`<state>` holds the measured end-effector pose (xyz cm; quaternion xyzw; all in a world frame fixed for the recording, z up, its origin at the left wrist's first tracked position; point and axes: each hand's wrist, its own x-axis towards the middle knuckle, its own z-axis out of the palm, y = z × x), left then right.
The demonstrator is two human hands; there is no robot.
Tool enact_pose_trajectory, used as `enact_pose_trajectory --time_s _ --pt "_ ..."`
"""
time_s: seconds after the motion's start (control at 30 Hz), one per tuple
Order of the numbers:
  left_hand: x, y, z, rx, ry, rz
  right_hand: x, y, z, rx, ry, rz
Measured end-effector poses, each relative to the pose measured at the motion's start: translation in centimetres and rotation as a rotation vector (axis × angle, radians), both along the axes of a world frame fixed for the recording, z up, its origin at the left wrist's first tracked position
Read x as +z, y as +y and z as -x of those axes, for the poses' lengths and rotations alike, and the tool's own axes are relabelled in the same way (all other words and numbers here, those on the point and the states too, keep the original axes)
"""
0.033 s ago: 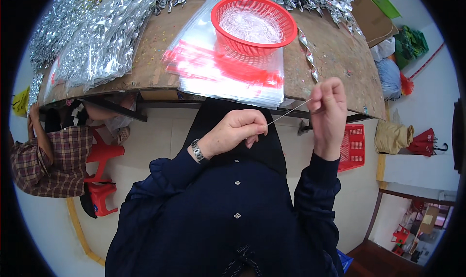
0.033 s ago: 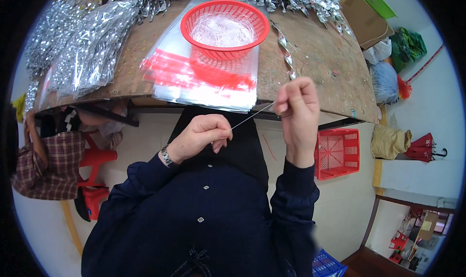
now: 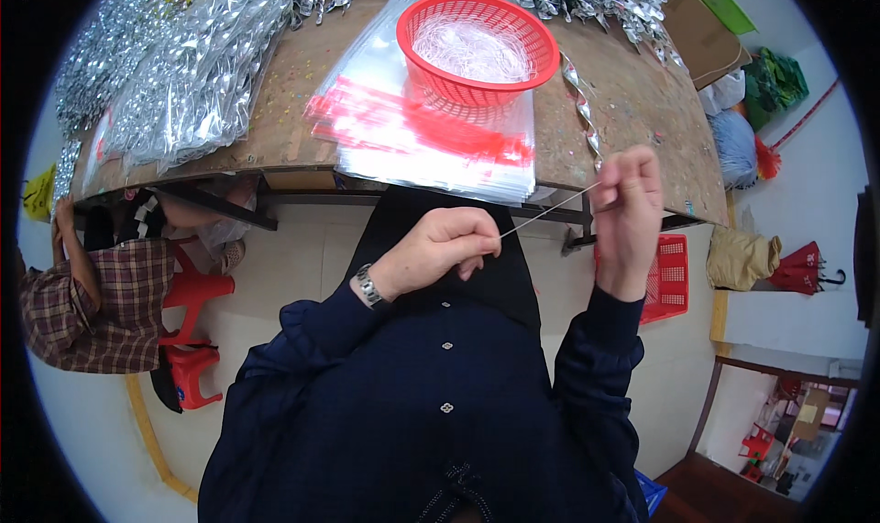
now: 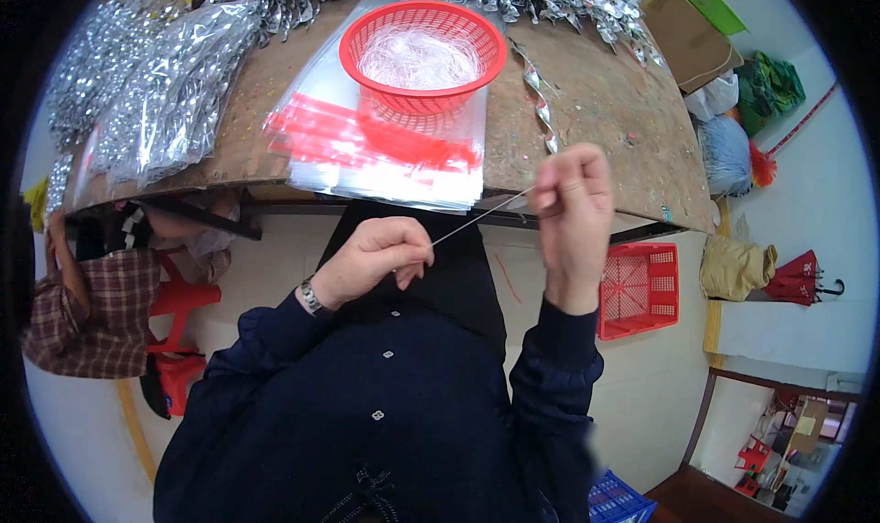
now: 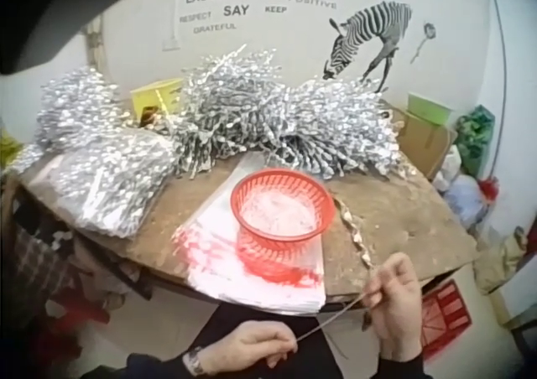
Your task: Packaging small silver decorative items into individual plastic bags.
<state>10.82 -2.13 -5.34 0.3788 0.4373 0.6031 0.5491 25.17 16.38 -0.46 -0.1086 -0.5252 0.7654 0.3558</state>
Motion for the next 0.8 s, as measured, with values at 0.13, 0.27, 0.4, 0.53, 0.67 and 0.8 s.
enact_pose_trajectory --time_s 0.13,0.27,0.4,0.53,0.67,0.8 --pt "0.5 -0.5 0.9 0.105 -0.023 -0.057 -0.4 2.7 -1.6 -0.091 0.127 0.064" --pt "3.0 0.3 0.9 0.156 -0.008 -0.089 -1.5 0.0 -0.8 -0.051 0.041 0.109" --pt "5.7 2.1 0.5 0.177 -0.012 -0.120 -1.5 -3.5 0.0 0.014 -0.190 0.031" --pt "7.5 3.5 0.9 0.265 -0.075 -0.244 -1.4 -5.3 0.3 0.087 -0.345 -0.215" --pt "9.4 4.9 1.3 0.290 -0.245 -0.325 -2.7 -6.1 -0.1 0.174 -0.441 -0.580" --pt "9.9 6.1 1.0 0.275 -0.367 -0.306 -1.9 -5.8 -1.4 0.111 -0.565 -0.666"
